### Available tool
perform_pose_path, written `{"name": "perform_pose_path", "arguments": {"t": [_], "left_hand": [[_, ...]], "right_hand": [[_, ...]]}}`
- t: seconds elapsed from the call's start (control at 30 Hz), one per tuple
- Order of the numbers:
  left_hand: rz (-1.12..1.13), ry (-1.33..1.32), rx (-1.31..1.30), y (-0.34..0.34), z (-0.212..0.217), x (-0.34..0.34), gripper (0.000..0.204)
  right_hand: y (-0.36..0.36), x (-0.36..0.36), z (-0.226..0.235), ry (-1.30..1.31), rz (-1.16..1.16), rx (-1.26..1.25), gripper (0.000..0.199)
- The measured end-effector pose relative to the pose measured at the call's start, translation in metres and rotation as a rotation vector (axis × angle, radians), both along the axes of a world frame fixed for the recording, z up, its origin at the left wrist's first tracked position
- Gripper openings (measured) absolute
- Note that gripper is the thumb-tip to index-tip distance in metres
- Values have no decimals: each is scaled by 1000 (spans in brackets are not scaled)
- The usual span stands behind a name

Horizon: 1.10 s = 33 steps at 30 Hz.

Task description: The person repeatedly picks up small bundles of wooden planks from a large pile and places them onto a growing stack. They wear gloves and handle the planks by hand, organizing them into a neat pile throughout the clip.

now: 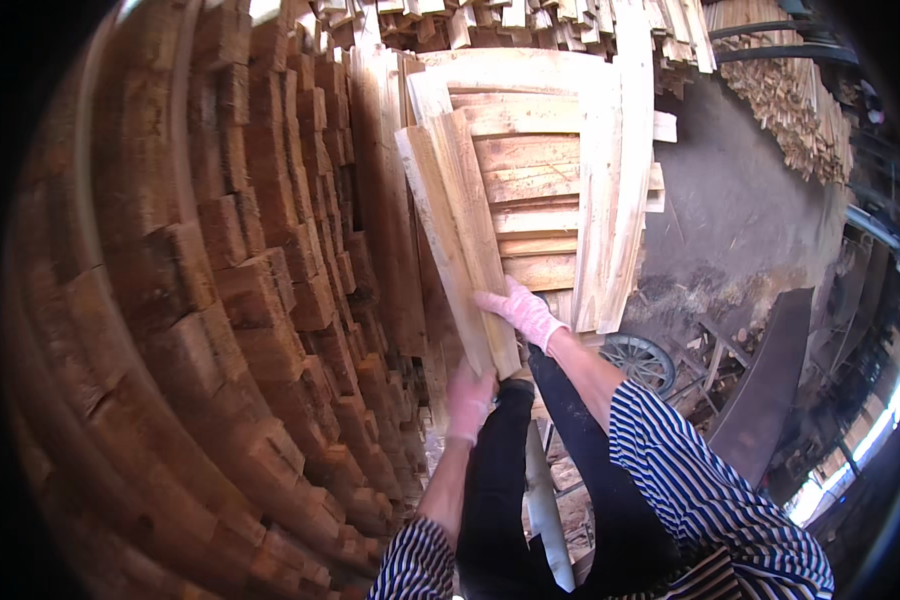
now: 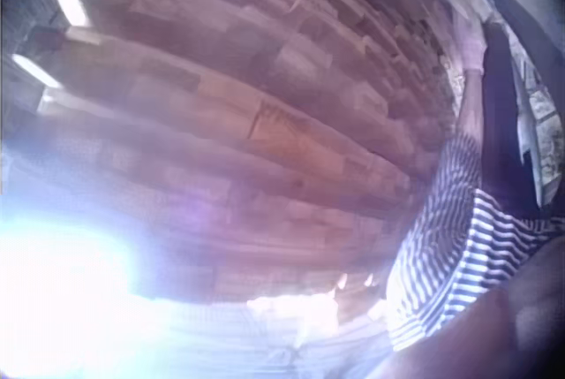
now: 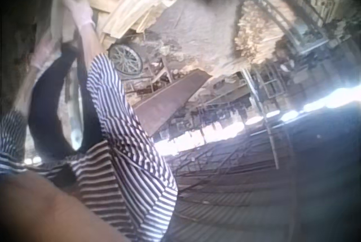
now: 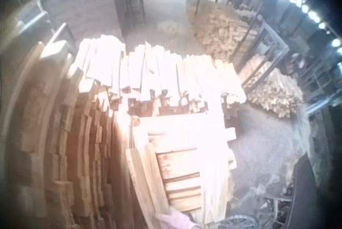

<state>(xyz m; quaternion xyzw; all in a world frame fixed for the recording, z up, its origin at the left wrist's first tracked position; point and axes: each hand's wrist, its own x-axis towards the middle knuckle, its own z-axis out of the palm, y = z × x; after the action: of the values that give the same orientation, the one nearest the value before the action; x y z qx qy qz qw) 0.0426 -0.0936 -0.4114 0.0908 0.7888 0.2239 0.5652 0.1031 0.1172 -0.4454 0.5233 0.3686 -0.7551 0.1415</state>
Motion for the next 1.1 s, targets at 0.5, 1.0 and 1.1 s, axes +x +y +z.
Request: {"name": "perform_pose_path", "arguments": {"t": [0.5,1.0,1.1], "left_hand": [[230,-277,242,118,225,-7,61],[404,-550,54,132,343,-48,87],[503,-680,104,139,300,-39,104]], "right_hand": [[7,35,149,303,-559,-300,62],[28,-1,270,-47,-402,-280,53],[49,-13,182,-49,-433,-246,51]]}}
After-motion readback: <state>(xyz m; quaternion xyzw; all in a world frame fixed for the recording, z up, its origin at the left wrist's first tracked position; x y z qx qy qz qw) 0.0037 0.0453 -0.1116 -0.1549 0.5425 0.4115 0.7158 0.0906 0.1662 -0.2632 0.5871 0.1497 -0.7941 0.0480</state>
